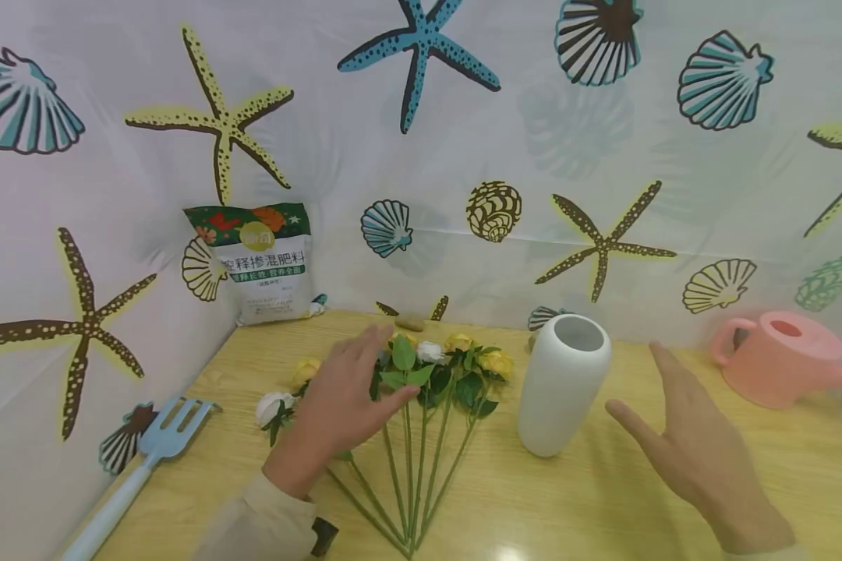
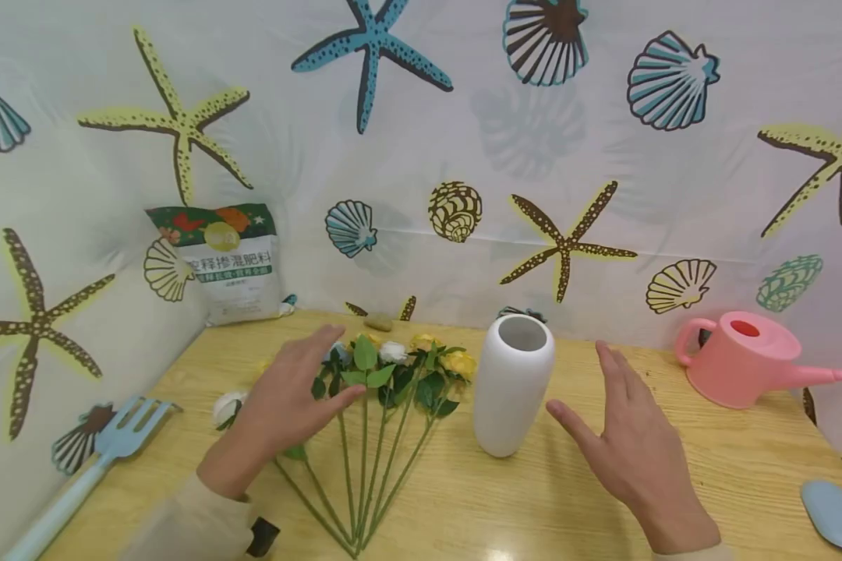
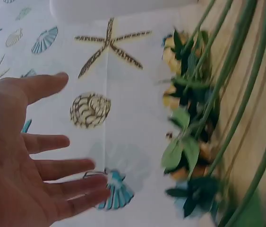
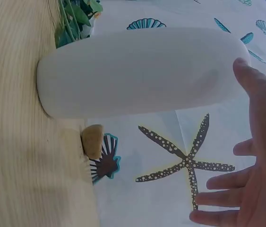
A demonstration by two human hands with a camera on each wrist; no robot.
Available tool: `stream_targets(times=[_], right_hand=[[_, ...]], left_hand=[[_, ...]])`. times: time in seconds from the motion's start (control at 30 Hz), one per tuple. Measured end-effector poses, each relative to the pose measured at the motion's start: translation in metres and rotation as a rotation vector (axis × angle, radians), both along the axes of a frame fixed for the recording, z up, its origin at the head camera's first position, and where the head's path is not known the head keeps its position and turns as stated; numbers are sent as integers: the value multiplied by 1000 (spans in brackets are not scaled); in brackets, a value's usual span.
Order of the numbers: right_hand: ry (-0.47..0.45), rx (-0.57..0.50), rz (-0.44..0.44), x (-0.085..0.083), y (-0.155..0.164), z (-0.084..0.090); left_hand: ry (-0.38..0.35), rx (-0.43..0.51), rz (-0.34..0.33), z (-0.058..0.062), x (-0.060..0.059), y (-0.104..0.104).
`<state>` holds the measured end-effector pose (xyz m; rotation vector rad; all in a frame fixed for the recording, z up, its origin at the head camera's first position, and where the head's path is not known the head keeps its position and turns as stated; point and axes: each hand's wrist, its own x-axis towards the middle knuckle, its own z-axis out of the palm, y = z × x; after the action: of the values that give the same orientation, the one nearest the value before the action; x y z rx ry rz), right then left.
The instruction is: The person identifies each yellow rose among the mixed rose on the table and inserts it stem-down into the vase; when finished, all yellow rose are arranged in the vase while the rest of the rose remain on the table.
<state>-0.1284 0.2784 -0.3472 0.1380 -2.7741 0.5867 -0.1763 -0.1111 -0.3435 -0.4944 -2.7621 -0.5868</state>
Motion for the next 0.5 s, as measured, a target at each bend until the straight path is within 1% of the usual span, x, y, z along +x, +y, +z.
stream_targets(times=[0.1, 0.17, 0.23, 0.33, 0.43, 0.5], right_hand=[[37, -164, 43, 0, -10, -2], [73, -277, 87, -1, -17, -7], [104, -373, 134, -2, -24, -12], [121, -470, 183, -4, -33, -19], [128, -534, 204, -5, -40, -24], [138, -561, 205, -5, -42, -26]], left_hand=[[-130, 174, -85, -6, 4, 16], [-228, 242, -142, -13, 6, 25], [-342, 313, -202, -20, 7, 33], [-501, 422, -285, -32, 6, 39], [-618, 513, -320, -42, 4, 44], [-655, 536, -320, -49, 3, 47]])
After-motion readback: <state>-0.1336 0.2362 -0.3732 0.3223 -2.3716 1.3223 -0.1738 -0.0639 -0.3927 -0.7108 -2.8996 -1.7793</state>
